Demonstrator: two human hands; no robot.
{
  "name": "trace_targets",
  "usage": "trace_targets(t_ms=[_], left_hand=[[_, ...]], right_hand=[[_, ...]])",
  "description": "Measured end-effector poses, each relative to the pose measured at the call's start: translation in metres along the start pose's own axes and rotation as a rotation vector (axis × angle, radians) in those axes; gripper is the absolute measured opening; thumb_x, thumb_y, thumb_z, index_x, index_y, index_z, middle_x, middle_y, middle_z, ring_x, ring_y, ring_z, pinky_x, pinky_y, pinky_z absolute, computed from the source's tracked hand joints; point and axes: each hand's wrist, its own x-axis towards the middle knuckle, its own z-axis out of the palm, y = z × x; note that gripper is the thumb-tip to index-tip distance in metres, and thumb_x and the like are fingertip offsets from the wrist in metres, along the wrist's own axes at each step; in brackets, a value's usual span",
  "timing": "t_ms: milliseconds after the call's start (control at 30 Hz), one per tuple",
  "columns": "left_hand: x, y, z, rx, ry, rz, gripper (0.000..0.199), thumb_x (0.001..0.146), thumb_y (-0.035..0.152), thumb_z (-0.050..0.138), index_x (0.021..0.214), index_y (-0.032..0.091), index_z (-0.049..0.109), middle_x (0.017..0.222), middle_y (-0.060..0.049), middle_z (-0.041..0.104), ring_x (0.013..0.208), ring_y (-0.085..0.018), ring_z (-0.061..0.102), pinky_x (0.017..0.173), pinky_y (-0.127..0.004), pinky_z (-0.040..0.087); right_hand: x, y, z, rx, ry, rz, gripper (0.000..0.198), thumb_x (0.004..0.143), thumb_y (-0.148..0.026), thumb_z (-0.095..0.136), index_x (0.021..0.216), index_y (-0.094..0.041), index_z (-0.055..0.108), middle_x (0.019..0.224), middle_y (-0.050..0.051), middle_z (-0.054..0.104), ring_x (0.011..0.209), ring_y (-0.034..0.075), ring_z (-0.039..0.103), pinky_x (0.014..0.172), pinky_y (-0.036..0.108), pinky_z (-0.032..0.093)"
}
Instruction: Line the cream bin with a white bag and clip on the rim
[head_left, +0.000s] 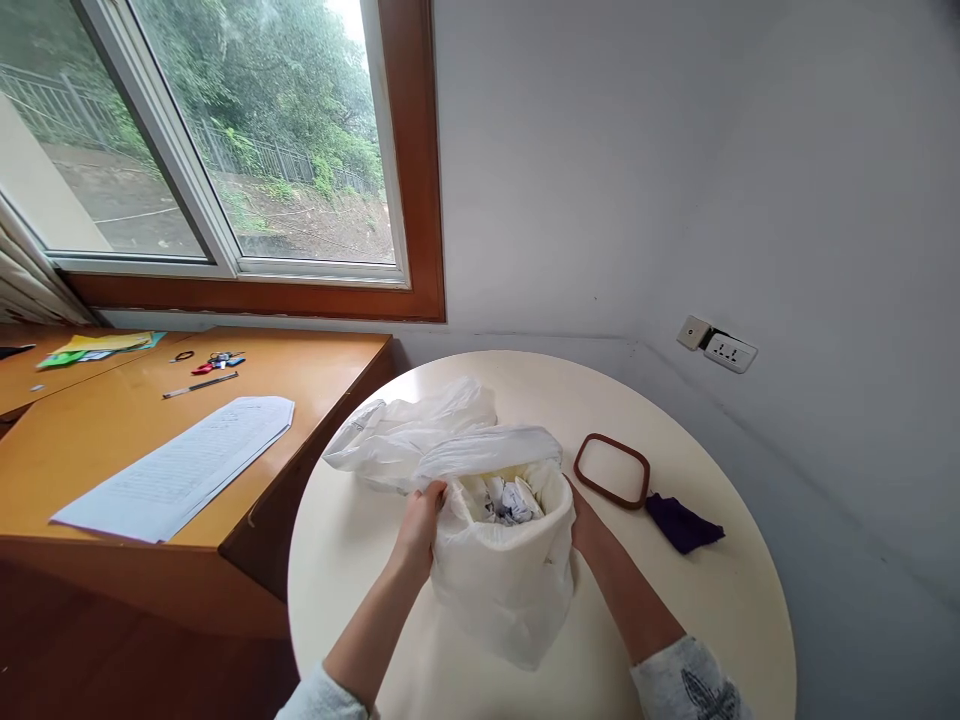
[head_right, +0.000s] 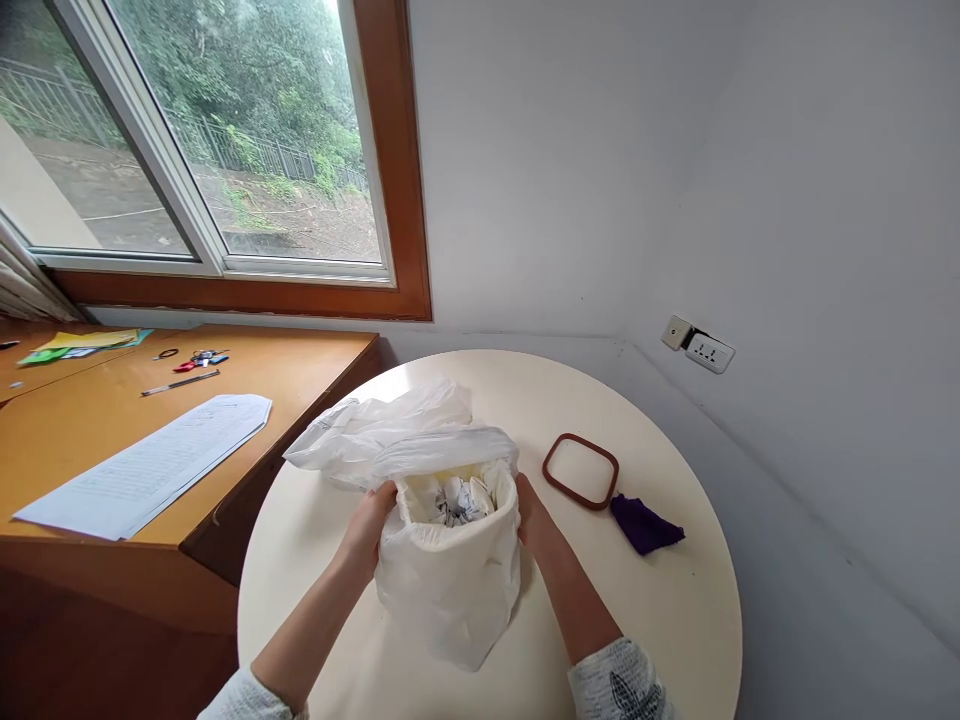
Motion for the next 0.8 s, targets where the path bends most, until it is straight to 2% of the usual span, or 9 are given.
trace_targets(t_ms=[100,200,267,333,433,500,600,700,800], left_hand=[[0.002,0.005,-0.001,0.008,-0.089,-0.031,0.024,0.07,0.031,0.058,0.087,0.014,0.058,0.073,-0.005,0.066,0.071,-0.022,0.064,0.059,-0.028,0.048],[-0.004,0.016,-0.007,0.071,-0.078,-0.029,0.03,0.065,0.024,0.063,0.093,0.016,0.058,0.079,-0.005,0.067,0.074,-0.022,0.064,0.061,-0.028,0.048],[-0.013,0.027,-0.01,0.117,-0.074,0.03,0.036,0.063,0.019,0.064,0.098,0.018,0.057,0.088,-0.005,0.067,0.081,-0.022,0.064,0.065,-0.028,0.049],[-0.021,0.041,-0.009,0.129,-0.123,0.116,0.035,0.063,0.018,0.065,0.098,0.018,0.058,0.095,-0.006,0.067,0.088,-0.023,0.063,0.068,-0.027,0.049],[-0.029,0.057,0.0,0.124,-0.237,0.208,0.035,0.066,0.024,0.068,0.099,0.017,0.06,0.1,-0.007,0.067,0.094,-0.025,0.062,0.073,-0.029,0.05],[-0.028,0.061,0.007,0.133,-0.294,0.246,0.038,0.066,0.029,0.071,0.101,0.017,0.061,0.101,-0.009,0.067,0.094,-0.026,0.062,0.076,-0.031,0.05],[-0.018,0.058,0.015,0.11,-0.267,0.256,0.037,0.066,0.033,0.072,0.097,0.015,0.063,0.095,-0.009,0.069,0.089,-0.026,0.064,0.074,-0.032,0.051],[-0.007,0.05,0.019,0.035,-0.209,0.229,0.037,0.068,0.038,0.07,0.096,0.015,0.064,0.089,-0.008,0.07,0.084,-0.025,0.065,0.07,-0.031,0.052],[0.0,0.044,0.02,-0.001,-0.149,0.204,0.04,0.067,0.042,0.07,0.097,0.015,0.064,0.084,-0.008,0.071,0.081,-0.025,0.066,0.066,-0.031,0.052]], right_hand=[[-0.002,0.0,-0.009,0.05,-0.088,0.068,0.037,0.067,-0.059,0.055,0.072,-0.025,0.066,0.068,0.003,0.068,0.08,0.025,0.061,0.069,0.035,0.047],[-0.001,-0.008,-0.025,0.073,-0.131,0.086,0.03,0.066,-0.047,0.063,0.086,-0.025,0.067,0.081,0.004,0.07,0.087,0.025,0.061,0.074,0.035,0.047],[0.002,-0.019,-0.037,0.1,-0.148,0.056,0.043,0.06,-0.038,0.07,0.1,-0.025,0.064,0.097,0.005,0.068,0.094,0.024,0.06,0.08,0.035,0.046],[0.006,-0.032,-0.049,0.147,-0.168,-0.007,0.061,0.055,-0.034,0.073,0.113,-0.025,0.058,0.117,0.008,0.061,0.102,0.024,0.058,0.085,0.036,0.045],[0.009,-0.055,-0.057,0.122,-0.228,-0.09,0.064,0.062,-0.039,0.071,0.121,-0.027,0.053,0.136,0.008,0.045,0.115,0.023,0.051,0.091,0.036,0.043],[0.011,-0.068,-0.053,-0.019,-0.286,-0.105,0.057,0.068,-0.039,0.068,0.121,-0.027,0.054,0.134,0.007,0.048,0.115,0.023,0.051,0.092,0.035,0.042],[0.016,-0.077,-0.04,-0.167,-0.351,-0.079,0.048,0.07,-0.038,0.067,0.114,-0.022,0.06,0.115,0.008,0.063,0.106,0.023,0.057,0.089,0.035,0.044],[0.027,-0.073,-0.024,-0.123,-0.332,-0.034,0.043,0.07,-0.042,0.067,0.105,-0.018,0.064,0.096,0.006,0.069,0.092,0.022,0.062,0.078,0.033,0.049],[0.038,-0.066,-0.01,-0.021,-0.254,0.004,0.038,0.066,-0.042,0.07,0.093,-0.016,0.066,0.085,0.005,0.07,0.081,0.02,0.064,0.071,0.031,0.05]])
